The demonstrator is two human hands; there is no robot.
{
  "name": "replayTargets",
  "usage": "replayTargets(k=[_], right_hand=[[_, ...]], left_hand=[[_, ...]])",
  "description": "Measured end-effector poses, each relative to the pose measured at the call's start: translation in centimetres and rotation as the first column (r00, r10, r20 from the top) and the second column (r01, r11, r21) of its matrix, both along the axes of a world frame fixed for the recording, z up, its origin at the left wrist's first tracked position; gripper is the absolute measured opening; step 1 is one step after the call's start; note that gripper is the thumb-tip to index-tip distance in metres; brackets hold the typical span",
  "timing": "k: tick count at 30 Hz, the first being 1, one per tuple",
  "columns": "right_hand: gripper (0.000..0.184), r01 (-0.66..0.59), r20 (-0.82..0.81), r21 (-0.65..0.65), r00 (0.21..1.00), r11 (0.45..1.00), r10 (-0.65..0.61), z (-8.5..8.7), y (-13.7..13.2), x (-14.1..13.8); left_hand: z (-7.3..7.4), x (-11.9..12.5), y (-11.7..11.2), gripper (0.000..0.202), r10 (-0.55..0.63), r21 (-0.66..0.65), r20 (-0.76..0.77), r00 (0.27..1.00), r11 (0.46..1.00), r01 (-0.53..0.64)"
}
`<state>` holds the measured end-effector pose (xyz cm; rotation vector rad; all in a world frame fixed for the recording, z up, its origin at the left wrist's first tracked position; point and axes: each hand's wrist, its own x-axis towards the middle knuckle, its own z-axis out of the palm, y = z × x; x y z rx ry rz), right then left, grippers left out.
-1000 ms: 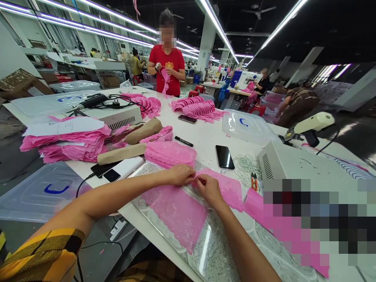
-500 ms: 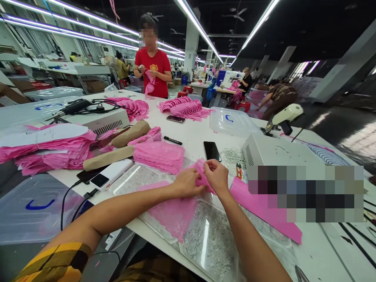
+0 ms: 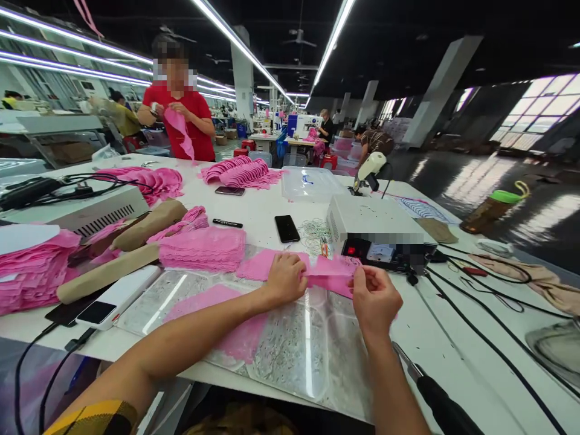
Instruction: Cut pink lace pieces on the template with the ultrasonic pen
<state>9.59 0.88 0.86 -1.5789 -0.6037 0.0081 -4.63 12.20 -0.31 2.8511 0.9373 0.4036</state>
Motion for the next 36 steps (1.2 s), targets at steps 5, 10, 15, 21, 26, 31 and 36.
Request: replayTargets(k=[5,10,15,21,26,31,36], right_hand=[[0.032,0.096,0.088,-0.419,0.994,0.903,-0.065,-4.1,-7.6,-0.2],[0.03,0.065,0.127,-0.588,0.992,0.807,0.012,-6.1,-12.0,-1.6],[0.032,0.11,0.189,-0.576,0.982,0.81,0.001,-6.3,-13.2,-1.8],[0.024,0.029,0.255,-0.732,0.938,0.681,0.234,-7.0,-12.5,-0.7],[0.034,-0.019,0.159,-0.623,0.976,0.782,0.151,-6.4,-12.6,0.4],[0.042,-0.002,0.084,-0.515,0.995,0.857,0.053,-5.0,-12.7,2.0],[0.051,-0.016,-0.027,-0.457,1.0,0.889,0.004,-5.3,-12.7,3.5]], left_hand=[[-2.0,-3.6,-3.9,0.008,-0.378,0.063,-0.098,0.921,0.921,0.385],[-2.5,-6.4,-5.6,0.007,-0.584,0.12,-0.19,0.79,0.784,0.609],[-1.9,-7.3,-4.7,0.018,-0.563,0.003,-0.032,0.826,0.826,0.563],[-1.7,-7.2,-3.9,0.015,-0.558,-0.108,-0.069,0.827,0.828,0.55],[-0.1,-2.9,-1.6,0.016,-0.434,-0.134,-0.093,0.896,0.897,0.421],[0.6,3.0,2.1,0.012,-0.385,-0.16,-0.115,0.915,0.917,0.366],[-0.5,5.9,3.9,0.022,-0.438,-0.238,-0.192,0.878,0.889,0.391]])
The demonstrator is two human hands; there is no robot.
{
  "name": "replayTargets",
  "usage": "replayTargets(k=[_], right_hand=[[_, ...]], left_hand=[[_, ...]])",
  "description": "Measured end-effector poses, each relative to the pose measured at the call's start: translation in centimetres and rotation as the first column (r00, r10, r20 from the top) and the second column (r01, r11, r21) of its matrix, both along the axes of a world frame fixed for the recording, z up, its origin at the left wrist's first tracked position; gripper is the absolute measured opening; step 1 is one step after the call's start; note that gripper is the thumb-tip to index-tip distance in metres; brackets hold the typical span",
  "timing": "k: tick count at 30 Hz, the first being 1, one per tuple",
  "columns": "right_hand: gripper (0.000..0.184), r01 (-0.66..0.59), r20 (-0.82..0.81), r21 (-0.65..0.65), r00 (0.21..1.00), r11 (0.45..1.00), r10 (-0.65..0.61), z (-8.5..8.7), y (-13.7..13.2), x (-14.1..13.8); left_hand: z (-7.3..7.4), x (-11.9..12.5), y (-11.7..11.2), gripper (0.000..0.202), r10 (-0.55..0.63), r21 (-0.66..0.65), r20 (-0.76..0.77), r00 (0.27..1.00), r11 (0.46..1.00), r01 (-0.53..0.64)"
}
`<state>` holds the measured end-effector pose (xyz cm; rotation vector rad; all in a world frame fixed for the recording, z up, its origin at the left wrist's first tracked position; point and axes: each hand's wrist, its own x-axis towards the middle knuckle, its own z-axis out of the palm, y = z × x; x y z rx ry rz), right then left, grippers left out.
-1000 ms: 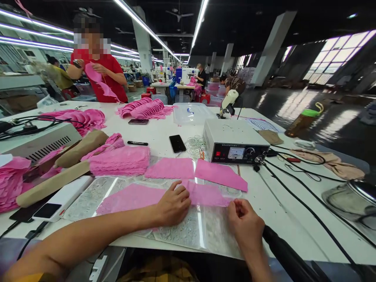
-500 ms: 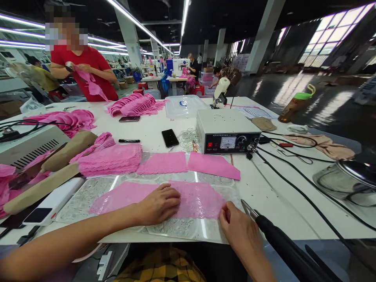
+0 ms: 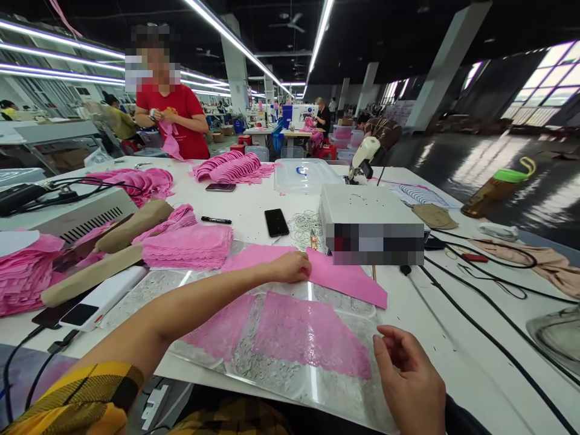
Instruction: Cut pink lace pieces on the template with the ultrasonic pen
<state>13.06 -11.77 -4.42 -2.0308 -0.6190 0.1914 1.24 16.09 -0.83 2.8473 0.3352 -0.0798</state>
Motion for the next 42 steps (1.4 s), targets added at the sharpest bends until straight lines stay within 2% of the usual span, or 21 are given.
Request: replayTargets(k=[4,8,12,18,22,34,42], right_hand=[[0.048,-0.013,-0.026,-0.004,1.0,1.0,0.013,0.2,0.5,0.1],[0.042,-0.057,0.025,0.023,0.998,0.998,0.057,0.8,1.8,0.0],[0.038,-0.137,0.114,0.037,0.985,0.99,0.132,0.3,3.2,1.0],[0.029,-0.32,0.301,0.006,0.904,0.947,0.304,-1.1,5.3,2.2],[0.028,-0.397,0.364,-0.073,0.843,0.915,0.396,-1.5,7.0,2.4],[0.026,-0.441,0.423,-0.157,0.779,0.884,0.464,-2.2,9.3,2.9],[0.023,-0.467,0.537,-0.197,0.685,0.862,0.493,-2.2,11.2,2.1]], left_hand=[[-0.8,0.3,0.6,0.028,-0.014,-0.025,-0.028,1.0,1.0,0.013],[-0.8,0.2,1.0,0.028,-0.025,-0.057,-0.05,0.998,0.998,0.022],[-0.7,0.4,1.2,0.03,-0.029,-0.092,-0.068,0.997,0.995,0.023],[-1.0,0.8,1.7,0.032,-0.025,-0.144,-0.075,0.997,0.989,0.014],[-1.4,0.9,2.1,0.032,-0.043,-0.166,-0.075,0.996,0.986,0.03],[-1.7,1.0,2.6,0.032,-0.084,-0.194,-0.061,0.995,0.978,0.07],[-1.3,1.2,2.8,0.033,-0.084,-0.244,-0.071,0.994,0.968,0.065]])
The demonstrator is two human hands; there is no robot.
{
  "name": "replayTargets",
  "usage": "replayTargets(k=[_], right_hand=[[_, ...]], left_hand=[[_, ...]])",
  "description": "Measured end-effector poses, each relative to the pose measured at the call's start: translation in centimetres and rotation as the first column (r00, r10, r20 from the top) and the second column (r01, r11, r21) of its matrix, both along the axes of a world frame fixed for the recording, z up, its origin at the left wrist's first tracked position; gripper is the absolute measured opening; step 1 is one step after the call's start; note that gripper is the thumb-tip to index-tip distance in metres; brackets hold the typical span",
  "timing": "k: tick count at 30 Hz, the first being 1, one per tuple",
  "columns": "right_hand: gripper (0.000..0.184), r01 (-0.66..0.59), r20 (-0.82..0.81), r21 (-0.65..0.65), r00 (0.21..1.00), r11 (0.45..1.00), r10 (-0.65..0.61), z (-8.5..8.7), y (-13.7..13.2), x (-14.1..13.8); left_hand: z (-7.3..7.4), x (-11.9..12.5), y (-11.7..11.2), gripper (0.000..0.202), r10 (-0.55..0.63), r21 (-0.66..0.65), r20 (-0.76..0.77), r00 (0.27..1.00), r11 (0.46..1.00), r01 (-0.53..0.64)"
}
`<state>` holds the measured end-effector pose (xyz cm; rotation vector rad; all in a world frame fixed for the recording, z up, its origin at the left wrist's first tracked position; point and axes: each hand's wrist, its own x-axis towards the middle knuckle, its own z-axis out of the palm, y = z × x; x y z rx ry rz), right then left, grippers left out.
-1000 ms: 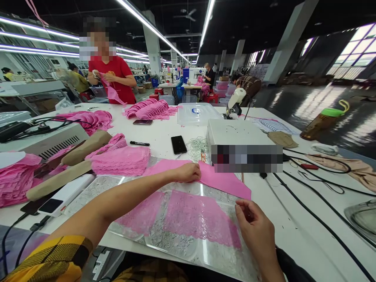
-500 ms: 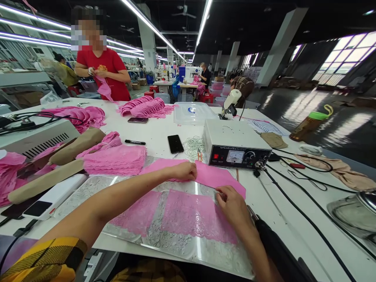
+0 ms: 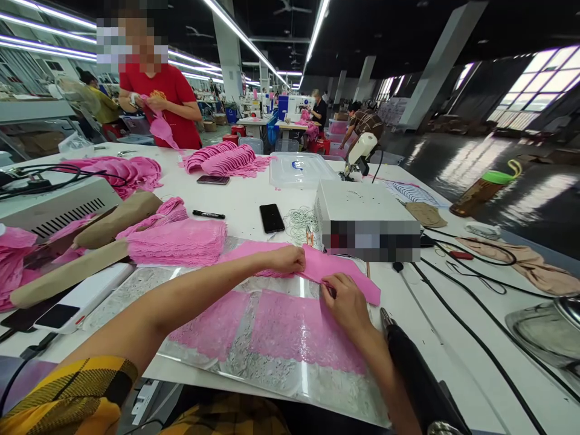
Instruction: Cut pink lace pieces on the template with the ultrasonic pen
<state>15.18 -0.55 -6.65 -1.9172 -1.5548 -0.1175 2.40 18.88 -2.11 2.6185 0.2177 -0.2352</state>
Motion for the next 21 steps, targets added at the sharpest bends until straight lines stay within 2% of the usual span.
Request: replayTargets(k=[5,13,17,21], right_hand=[[0.019,-0.005,0.094,0.023,0.996,1.0,0.003,-0.2,1.1,-0.4],[0.016,0.106,0.205,0.066,0.972,0.992,-0.118,-0.4,1.0,0.9],[0.017,0.101,0.228,0.045,0.968,0.994,-0.108,-0.2,-1.0,1.4],[0.018,-0.015,0.247,0.028,0.969,1.0,0.007,0.5,-4.6,0.0]], left_hand=[[0.5,0.0,0.3,0.034,0.004,-0.026,0.015,1.0,1.0,-0.004],[2.4,-0.5,0.7,0.03,-0.004,-0.033,0.118,0.993,0.999,0.008],[3.7,-2.0,-0.1,0.015,0.013,-0.056,0.143,0.99,0.998,-0.005],[4.3,-5.4,-2.5,0.014,-0.007,-0.129,0.099,0.995,0.991,0.02]])
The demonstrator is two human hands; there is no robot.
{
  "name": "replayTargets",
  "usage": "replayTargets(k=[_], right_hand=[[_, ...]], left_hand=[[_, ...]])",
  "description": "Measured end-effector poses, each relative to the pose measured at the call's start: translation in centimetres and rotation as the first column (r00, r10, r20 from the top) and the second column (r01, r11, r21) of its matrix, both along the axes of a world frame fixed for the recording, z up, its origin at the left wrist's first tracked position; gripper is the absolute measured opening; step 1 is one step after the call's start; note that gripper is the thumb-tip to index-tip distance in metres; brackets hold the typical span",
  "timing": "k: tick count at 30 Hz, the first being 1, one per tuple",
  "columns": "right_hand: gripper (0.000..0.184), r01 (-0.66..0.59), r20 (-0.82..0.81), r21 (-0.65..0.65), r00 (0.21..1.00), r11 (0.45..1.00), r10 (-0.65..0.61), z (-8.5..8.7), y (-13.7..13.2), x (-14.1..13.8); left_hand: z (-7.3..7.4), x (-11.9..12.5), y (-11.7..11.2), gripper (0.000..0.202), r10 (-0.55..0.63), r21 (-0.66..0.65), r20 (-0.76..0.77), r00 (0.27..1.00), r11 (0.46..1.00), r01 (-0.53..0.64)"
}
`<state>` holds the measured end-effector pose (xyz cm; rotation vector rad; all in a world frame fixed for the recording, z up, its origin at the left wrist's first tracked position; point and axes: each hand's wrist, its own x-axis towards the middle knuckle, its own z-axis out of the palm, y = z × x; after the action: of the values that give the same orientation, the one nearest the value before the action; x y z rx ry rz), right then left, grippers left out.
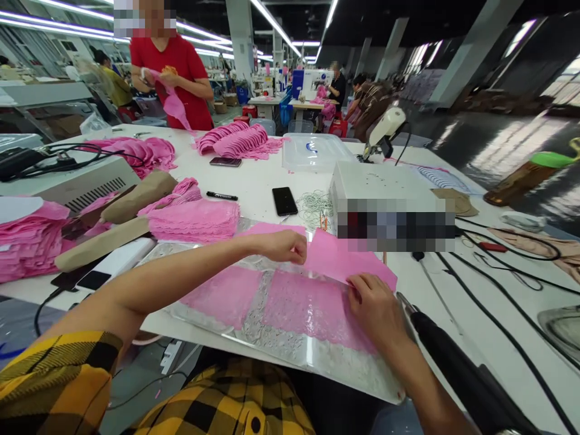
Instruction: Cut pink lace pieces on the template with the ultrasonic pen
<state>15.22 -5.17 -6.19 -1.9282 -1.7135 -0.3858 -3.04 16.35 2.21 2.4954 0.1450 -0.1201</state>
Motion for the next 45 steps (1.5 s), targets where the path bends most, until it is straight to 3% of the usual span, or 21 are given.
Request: replayTargets(k=[5,11,17,32,45], right_hand=[[0.017,-0.286,0.101,0.077,0.955,0.955,0.278,0.8,-4.1,-2.9],[0.022,-0.392,0.092,0.068,0.918,0.917,0.386,0.5,-5.4,-4.5],[0.019,-0.382,0.121,0.042,0.919,0.923,0.375,0.8,-5.6,-4.4],[0.014,-0.356,-0.164,-0.035,0.924,0.934,0.346,2.2,-6.1,-4.5],[0.015,-0.318,-0.246,-0.018,0.92,0.948,0.304,2.8,-6.2,-4.7]], left_hand=[[-0.2,-4.6,-4.2,0.015,-0.036,-0.047,-0.071,0.997,0.998,0.033],[-0.8,-7.2,-6.8,0.013,-0.017,-0.016,-0.088,0.996,1.0,0.016],[-1.6,-8.2,-8.1,0.014,0.025,0.034,-0.063,0.998,0.999,-0.023],[-2.5,-8.9,-8.0,0.017,0.063,0.028,0.005,0.998,0.998,-0.063],[-1.6,-8.5,-8.2,0.01,0.091,0.065,-0.043,0.995,0.994,-0.088]])
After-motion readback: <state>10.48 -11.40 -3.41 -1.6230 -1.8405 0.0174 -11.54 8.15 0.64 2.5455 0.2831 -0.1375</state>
